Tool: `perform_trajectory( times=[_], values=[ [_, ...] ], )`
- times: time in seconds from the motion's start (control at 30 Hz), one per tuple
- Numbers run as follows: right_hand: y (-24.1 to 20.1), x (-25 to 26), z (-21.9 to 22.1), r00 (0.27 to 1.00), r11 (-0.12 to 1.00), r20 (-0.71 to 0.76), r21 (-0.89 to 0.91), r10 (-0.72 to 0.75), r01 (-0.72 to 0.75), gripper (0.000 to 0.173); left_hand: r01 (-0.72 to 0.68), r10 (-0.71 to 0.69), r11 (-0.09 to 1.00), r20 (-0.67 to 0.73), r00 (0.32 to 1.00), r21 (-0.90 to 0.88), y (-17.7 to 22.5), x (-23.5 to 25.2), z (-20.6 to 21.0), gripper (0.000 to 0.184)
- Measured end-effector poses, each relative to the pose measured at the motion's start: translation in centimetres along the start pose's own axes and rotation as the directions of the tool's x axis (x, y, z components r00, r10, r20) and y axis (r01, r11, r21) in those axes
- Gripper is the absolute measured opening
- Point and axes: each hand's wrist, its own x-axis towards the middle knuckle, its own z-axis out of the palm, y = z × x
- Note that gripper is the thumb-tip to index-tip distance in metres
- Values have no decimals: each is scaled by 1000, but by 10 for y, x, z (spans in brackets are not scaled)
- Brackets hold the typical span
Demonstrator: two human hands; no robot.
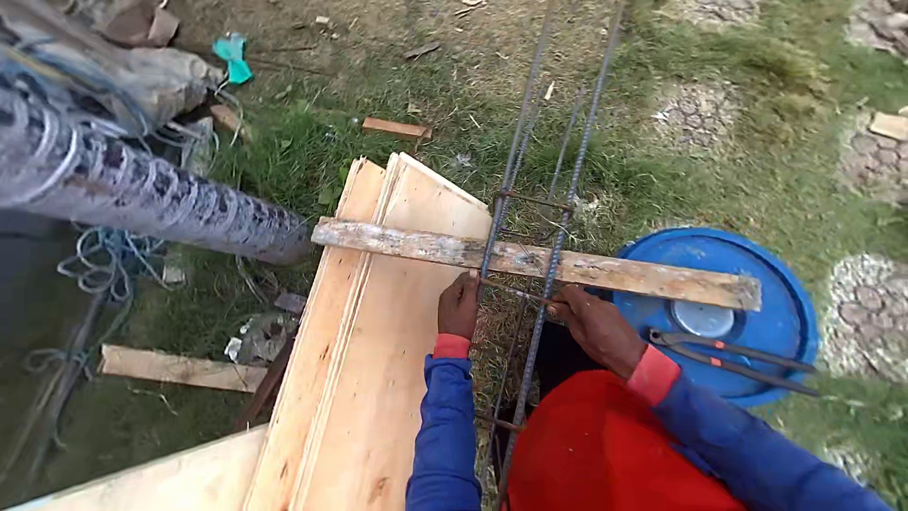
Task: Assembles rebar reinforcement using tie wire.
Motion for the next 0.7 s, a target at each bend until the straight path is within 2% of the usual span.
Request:
perform_trajectory(
  times=[0.3, 0.4, 0.43, 0.5, 0.6, 0.63, 0.7],
  values=[
    [4, 2, 1, 1000, 999, -19, 39, -13, 14, 25, 24, -23, 998, 14, 1000, -53, -3, 2, 2, 55],
    [5, 5, -2, 1000, 999, 24, 41, -8, 7, 24, 25, -24, 999, 28, 999, -34, -3, 3, -1, 55],
    [4, 5, -5, 999, 999, 52, 40, 1, -3, 24, 18, -18, 1000, 14, 1000, 14, -1, 1, 0, 56],
    [3, 6, -8, 995, 999, 101, 45, 23, -28, 23, -36, 50, 972, -56, 997, 234, 7, -5, 0, 59],
    [5, 9, -13, 992, 998, 123, 44, 37, -43, 22, -67, 202, 852, -208, 957, 519, 25, -26, 6, 54],
    [5, 11, -14, 991, 997, 125, 55, 38, -46, 22, -75, 248, 835, -252, 936, 545, 31, -36, 12, 53],
    [7, 13, -18, 987, 990, 149, 118, 63, -81, 23, -89, 219, 865, -211, 952, 494, 44, -60, 33, 51]
  ],
)
